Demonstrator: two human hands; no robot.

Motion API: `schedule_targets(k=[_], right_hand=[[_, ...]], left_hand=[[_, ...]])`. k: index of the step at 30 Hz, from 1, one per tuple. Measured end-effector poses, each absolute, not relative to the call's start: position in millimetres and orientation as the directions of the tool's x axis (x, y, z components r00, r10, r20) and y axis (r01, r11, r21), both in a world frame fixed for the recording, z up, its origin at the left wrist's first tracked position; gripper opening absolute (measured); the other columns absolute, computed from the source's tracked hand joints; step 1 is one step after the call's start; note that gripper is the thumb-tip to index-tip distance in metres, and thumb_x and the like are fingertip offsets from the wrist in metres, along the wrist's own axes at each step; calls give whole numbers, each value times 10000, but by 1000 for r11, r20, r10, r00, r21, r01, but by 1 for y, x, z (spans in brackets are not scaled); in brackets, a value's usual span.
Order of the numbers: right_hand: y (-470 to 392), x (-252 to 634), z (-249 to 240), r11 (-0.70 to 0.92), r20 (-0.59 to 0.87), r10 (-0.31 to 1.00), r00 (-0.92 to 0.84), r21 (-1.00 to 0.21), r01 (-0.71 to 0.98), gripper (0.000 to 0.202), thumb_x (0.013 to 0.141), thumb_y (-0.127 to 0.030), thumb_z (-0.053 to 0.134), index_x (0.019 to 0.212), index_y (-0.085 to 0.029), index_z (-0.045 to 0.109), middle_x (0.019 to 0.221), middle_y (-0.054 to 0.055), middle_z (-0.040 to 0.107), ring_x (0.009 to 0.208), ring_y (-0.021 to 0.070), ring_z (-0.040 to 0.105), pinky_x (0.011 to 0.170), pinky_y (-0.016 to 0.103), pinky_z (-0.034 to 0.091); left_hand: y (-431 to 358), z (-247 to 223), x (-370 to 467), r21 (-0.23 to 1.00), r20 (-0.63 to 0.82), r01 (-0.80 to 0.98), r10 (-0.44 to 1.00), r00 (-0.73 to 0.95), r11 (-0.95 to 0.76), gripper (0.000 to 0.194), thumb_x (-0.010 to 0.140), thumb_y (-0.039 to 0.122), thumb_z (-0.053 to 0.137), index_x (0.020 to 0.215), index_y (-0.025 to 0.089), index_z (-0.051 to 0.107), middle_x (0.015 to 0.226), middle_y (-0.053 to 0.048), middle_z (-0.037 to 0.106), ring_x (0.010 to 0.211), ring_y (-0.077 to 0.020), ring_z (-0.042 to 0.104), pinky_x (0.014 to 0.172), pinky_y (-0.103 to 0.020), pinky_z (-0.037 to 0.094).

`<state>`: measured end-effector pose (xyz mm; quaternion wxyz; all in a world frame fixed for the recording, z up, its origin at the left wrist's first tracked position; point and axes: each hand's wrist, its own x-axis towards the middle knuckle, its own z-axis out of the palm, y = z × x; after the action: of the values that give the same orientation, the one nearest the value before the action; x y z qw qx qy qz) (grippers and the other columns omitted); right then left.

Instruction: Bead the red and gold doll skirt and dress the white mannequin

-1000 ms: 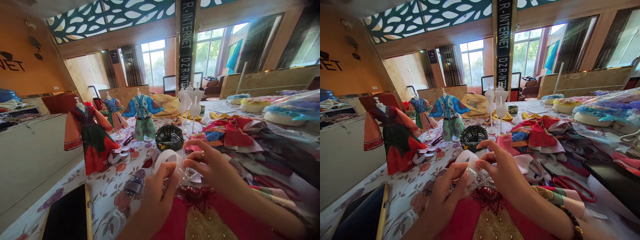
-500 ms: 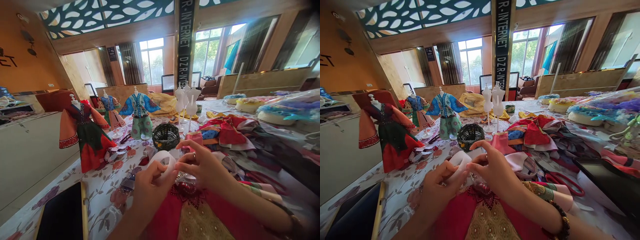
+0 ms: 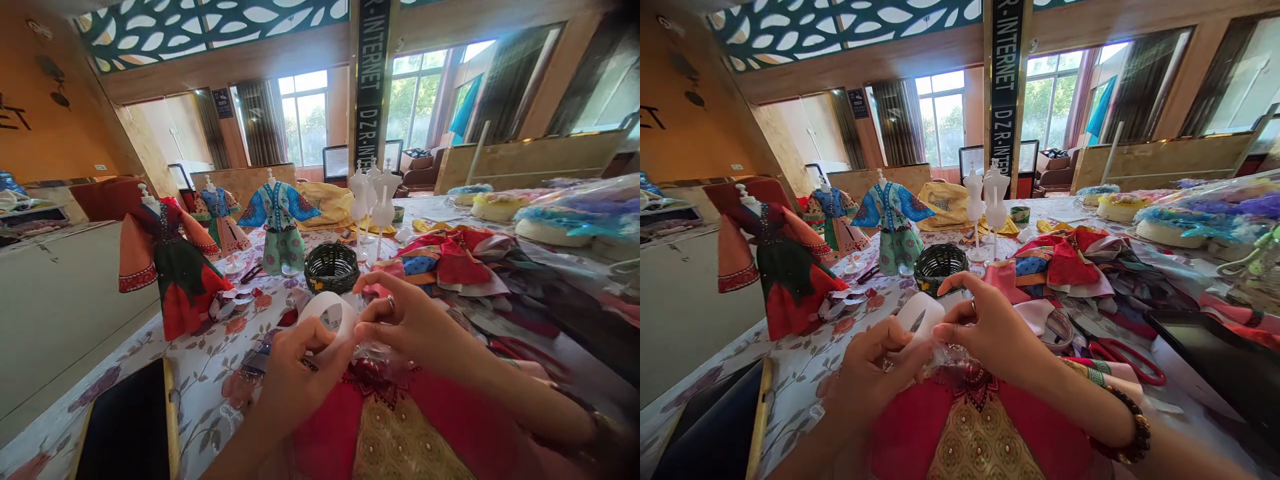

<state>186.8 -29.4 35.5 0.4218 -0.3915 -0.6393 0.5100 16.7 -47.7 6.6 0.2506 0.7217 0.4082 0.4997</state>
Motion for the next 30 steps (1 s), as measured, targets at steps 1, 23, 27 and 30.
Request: schedule_targets(k=[1, 23, 27, 30], right_hand=[[-29, 187, 36, 153, 126, 931, -342, -987, 54, 353, 671, -180, 681, 929, -245, 450, 575, -84, 626, 457, 61, 472, 426, 171, 327], [-29, 180, 24, -87, 5, 900, -437, -977, -192, 422, 636, -304, 742, 938, -209, 463, 572, -68, 632, 463, 73, 514, 444, 195, 303], [-30, 180, 29, -115, -25, 923, -384, -970, -213, 390, 653, -316, 744, 948, -201, 516, 656, -29, 677, 528, 89, 576, 480, 205, 382], [-25, 184, 32, -81, 4, 953, -302, -960, -270, 345, 672, -325, 738, 938, -206, 554, 714, -10, 687, 576, 102, 606, 513, 222, 435]], left_hand=[[-48, 7, 16, 775, 510, 336, 844, 166, -535, 326, 772, 310, 604, 550, 189, 399, 451, 58, 463, 400, -66, 441, 384, -182, 332], [-41, 5, 9, 699, 534, 475, 832, 151, -534, 280, 645, 209, 583, 498, 180, 347, 455, 76, 307, 430, -45, 266, 378, -165, 198], [-38, 5, 8, 740, 527, 420, 841, 122, -525, 269, 657, 217, 596, 505, 185, 376, 441, 70, 405, 398, -50, 356, 372, -166, 255], [-34, 6, 7, 823, 458, 339, 885, 78, -456, 248, 707, 255, 617, 572, 192, 418, 492, 41, 574, 391, -84, 498, 398, -186, 360]])
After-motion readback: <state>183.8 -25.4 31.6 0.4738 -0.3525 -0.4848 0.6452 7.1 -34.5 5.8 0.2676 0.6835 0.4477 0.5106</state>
